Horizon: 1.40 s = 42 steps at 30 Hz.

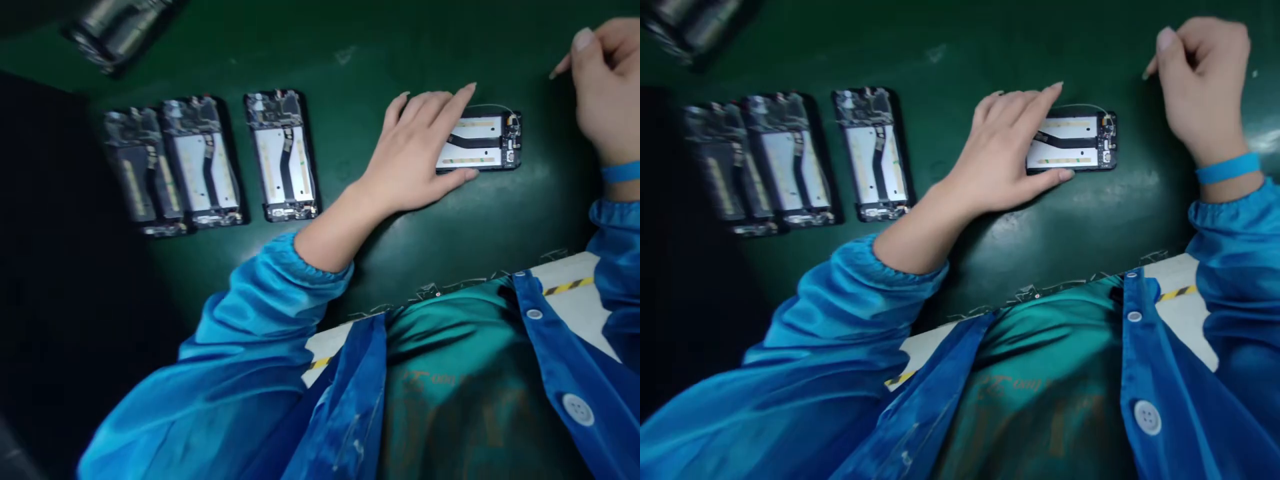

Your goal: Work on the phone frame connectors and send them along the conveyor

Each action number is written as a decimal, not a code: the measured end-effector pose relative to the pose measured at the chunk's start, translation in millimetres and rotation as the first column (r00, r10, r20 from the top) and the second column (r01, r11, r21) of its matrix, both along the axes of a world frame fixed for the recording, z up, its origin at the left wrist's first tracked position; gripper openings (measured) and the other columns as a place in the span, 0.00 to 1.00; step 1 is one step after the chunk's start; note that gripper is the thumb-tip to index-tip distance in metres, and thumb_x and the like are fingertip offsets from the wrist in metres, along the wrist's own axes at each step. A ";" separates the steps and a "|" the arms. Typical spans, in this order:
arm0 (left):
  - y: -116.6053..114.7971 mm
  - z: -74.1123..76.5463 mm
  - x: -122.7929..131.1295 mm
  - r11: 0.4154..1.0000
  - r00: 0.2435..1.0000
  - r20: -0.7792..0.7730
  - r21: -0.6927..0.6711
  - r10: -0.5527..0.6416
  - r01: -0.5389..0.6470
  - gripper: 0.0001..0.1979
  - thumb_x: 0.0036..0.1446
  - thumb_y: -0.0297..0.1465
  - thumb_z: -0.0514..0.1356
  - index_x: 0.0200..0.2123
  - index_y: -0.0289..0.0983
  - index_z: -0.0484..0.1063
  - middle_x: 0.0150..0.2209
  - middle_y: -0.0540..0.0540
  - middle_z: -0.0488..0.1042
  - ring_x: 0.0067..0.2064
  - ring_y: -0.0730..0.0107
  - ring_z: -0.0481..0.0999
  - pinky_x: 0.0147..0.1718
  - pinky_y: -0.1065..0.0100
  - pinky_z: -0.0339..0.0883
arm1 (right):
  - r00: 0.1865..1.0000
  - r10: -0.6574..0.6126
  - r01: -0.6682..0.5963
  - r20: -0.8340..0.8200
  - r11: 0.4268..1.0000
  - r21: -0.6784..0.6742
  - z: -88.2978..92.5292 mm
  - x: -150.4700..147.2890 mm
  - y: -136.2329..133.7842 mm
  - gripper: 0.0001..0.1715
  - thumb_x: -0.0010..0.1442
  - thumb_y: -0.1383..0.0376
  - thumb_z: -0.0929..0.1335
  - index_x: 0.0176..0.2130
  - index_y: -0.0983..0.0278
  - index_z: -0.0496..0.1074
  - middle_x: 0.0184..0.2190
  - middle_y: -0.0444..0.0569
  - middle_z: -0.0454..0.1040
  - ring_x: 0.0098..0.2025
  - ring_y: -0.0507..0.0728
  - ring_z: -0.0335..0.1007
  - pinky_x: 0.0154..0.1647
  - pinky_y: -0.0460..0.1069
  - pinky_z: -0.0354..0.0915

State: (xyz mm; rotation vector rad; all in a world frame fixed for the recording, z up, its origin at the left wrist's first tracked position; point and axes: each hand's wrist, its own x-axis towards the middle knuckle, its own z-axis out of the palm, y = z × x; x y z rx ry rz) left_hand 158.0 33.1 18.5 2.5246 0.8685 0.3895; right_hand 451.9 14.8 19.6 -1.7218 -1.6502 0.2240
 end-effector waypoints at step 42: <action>-30.9 -1.7 -30.8 0.978 0.995 0.093 0.209 -0.021 0.001 0.13 0.70 0.32 0.53 0.35 0.36 0.74 0.33 0.43 0.74 0.39 0.57 0.69 0.35 0.57 0.56 | 0.893 0.004 -0.433 -0.449 0.277 -0.858 52.6 -102.8 -44.8 0.23 0.65 0.55 0.68 0.22 0.63 0.74 0.13 0.39 0.58 0.14 0.49 0.51 0.15 0.45 0.48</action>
